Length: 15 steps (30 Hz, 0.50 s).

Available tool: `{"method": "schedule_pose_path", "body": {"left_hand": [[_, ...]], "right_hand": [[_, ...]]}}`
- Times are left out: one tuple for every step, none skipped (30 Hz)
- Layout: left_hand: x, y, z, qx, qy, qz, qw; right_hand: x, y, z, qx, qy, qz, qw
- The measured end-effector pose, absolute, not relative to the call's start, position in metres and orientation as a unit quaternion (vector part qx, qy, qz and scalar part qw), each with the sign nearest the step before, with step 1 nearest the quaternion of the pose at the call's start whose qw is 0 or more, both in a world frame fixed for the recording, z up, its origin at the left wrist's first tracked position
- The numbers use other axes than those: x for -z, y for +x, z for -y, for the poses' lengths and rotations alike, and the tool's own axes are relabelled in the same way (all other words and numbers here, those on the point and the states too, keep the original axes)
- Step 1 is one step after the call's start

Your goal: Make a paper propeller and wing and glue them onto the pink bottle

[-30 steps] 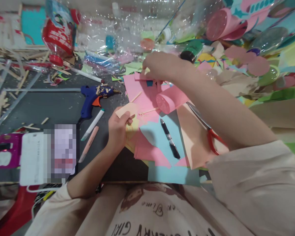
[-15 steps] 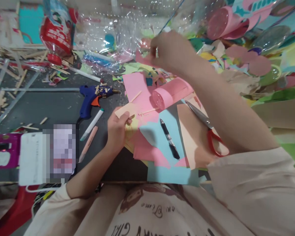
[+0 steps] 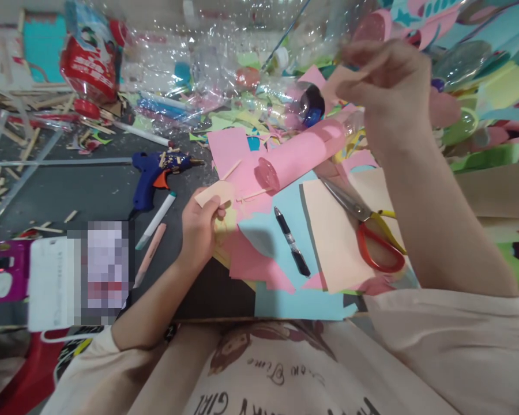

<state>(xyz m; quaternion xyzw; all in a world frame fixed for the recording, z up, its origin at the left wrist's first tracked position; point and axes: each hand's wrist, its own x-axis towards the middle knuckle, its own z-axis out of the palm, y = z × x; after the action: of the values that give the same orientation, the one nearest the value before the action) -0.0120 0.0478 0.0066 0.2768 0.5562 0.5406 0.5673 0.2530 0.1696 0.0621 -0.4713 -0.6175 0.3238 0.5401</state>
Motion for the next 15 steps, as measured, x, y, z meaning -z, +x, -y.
{"method": "schedule_pose_path", "body": {"left_hand": [[-0.007, -0.012, -0.048, -0.542, 0.276, -0.551, 0.571], [-0.008, -0.012, -0.048, -0.544, 0.274, -0.547, 0.575], [-0.009, -0.012, -0.048, -0.545, 0.272, -0.543, 0.578], [-0.009, -0.011, -0.048, -0.547, 0.27, -0.541, 0.579], [-0.01, -0.011, -0.048, -0.549, 0.268, -0.54, 0.579], [-0.01, -0.011, -0.048, -0.55, 0.267, -0.54, 0.578], [-0.01, -0.011, -0.048, -0.552, 0.267, -0.538, 0.579], [-0.01, -0.011, -0.048, -0.555, 0.267, -0.536, 0.578], [-0.009, -0.01, -0.048, -0.557, 0.267, -0.533, 0.577], [-0.009, -0.01, -0.048, -0.559, 0.268, -0.532, 0.577], [-0.008, -0.01, -0.049, -0.561, 0.268, -0.531, 0.575], [-0.007, -0.01, -0.049, -0.562, 0.269, -0.532, 0.574], [-0.006, -0.01, -0.049, -0.561, 0.269, -0.532, 0.574], [-0.005, -0.011, -0.049, -0.561, 0.271, -0.532, 0.573], [-0.004, -0.011, -0.049, -0.56, 0.272, -0.532, 0.574]], "right_hand": [[-0.058, 0.257, -0.164, -0.284, -0.463, 0.615, 0.572], [-0.055, 0.26, -0.156, -0.225, -0.446, 0.614, 0.611], [-0.053, 0.261, -0.147, -0.187, -0.428, 0.623, 0.628], [-0.052, 0.261, -0.136, -0.161, -0.412, 0.616, 0.652], [-0.052, 0.26, -0.124, -0.139, -0.403, 0.624, 0.655], [-0.054, 0.258, -0.113, -0.137, -0.403, 0.641, 0.638], [-0.057, 0.255, -0.102, -0.154, -0.405, 0.671, 0.602], [-0.06, 0.252, -0.094, -0.202, -0.415, 0.713, 0.527], [-0.063, 0.249, -0.088, -0.269, -0.42, 0.745, 0.442], [-0.065, 0.246, -0.085, -0.336, -0.417, 0.764, 0.36], [-0.066, 0.243, -0.085, -0.387, -0.405, 0.777, 0.288], [-0.066, 0.24, -0.087, -0.417, -0.398, 0.78, 0.241], [-0.063, 0.237, -0.09, -0.431, -0.399, 0.779, 0.218], [-0.059, 0.234, -0.094, -0.43, -0.409, 0.774, 0.221], [-0.054, 0.232, -0.098, -0.417, -0.426, 0.765, 0.245]]}}
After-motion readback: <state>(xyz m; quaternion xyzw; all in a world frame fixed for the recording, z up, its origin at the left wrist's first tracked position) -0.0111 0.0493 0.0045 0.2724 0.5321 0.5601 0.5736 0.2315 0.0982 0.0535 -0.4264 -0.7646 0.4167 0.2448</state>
